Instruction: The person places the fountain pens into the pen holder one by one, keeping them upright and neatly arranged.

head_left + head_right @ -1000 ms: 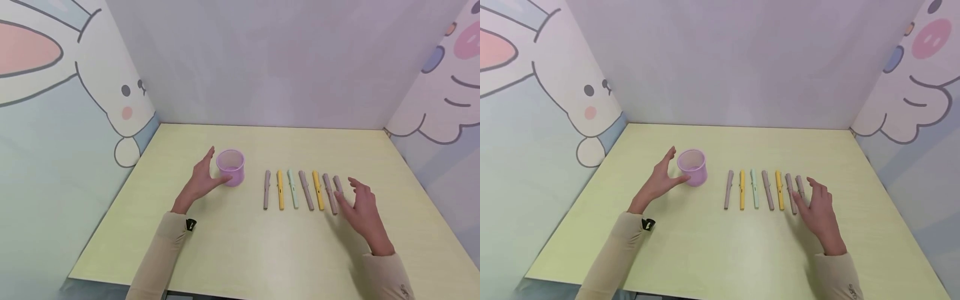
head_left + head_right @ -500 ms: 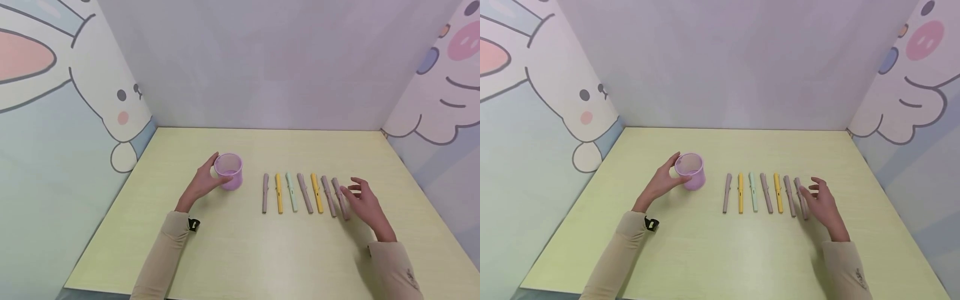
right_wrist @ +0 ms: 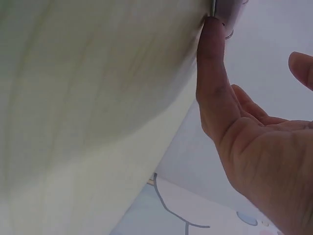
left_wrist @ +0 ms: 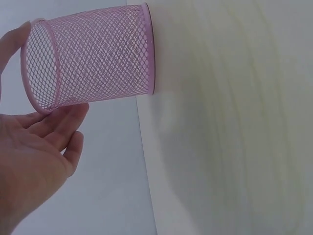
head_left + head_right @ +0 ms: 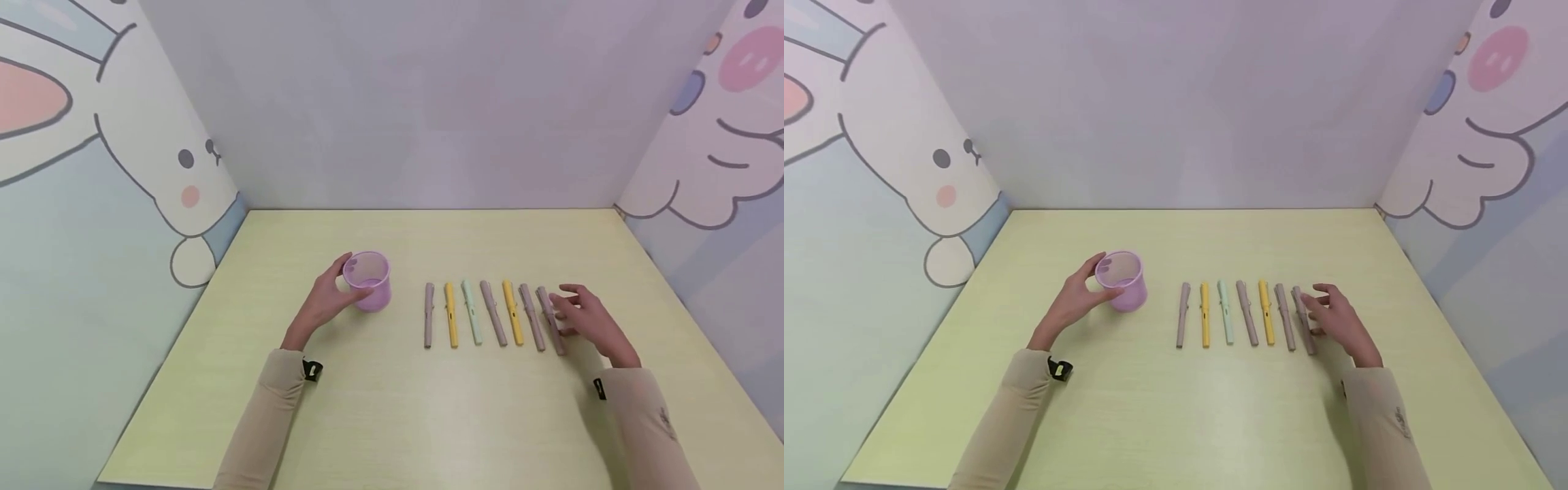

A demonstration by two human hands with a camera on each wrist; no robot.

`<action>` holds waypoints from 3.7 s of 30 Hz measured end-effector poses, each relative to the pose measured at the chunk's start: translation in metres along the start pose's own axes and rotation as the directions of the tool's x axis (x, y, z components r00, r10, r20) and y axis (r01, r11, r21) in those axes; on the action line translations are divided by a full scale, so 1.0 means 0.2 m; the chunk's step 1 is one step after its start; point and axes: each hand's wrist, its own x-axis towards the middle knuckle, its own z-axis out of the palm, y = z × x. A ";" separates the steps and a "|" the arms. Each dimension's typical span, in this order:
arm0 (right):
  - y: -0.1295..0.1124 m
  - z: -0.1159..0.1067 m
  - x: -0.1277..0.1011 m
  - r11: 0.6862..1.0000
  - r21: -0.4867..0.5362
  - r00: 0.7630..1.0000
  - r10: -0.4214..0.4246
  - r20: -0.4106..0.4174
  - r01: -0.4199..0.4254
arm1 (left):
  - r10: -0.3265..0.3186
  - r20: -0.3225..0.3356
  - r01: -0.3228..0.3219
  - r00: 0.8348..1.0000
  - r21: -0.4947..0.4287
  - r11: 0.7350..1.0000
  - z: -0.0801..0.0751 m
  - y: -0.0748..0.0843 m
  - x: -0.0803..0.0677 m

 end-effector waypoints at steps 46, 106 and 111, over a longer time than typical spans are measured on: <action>-0.01 -0.05 0.15 0.988 -0.057 0.984 0.151 0.097 -0.146 | 0.009 -0.011 -0.009 1.000 -0.009 1.000 0.01 -0.03 0.01; -0.29 0.18 0.23 0.770 0.368 0.854 -0.473 -0.219 0.521 | 0.038 -0.014 -0.039 0.999 -0.030 0.999 0.04 -0.02 0.01; -0.31 0.22 0.25 0.746 0.386 0.839 -0.497 -0.220 0.543 | 0.049 -0.020 -0.050 0.999 -0.036 0.998 0.05 -0.03 0.02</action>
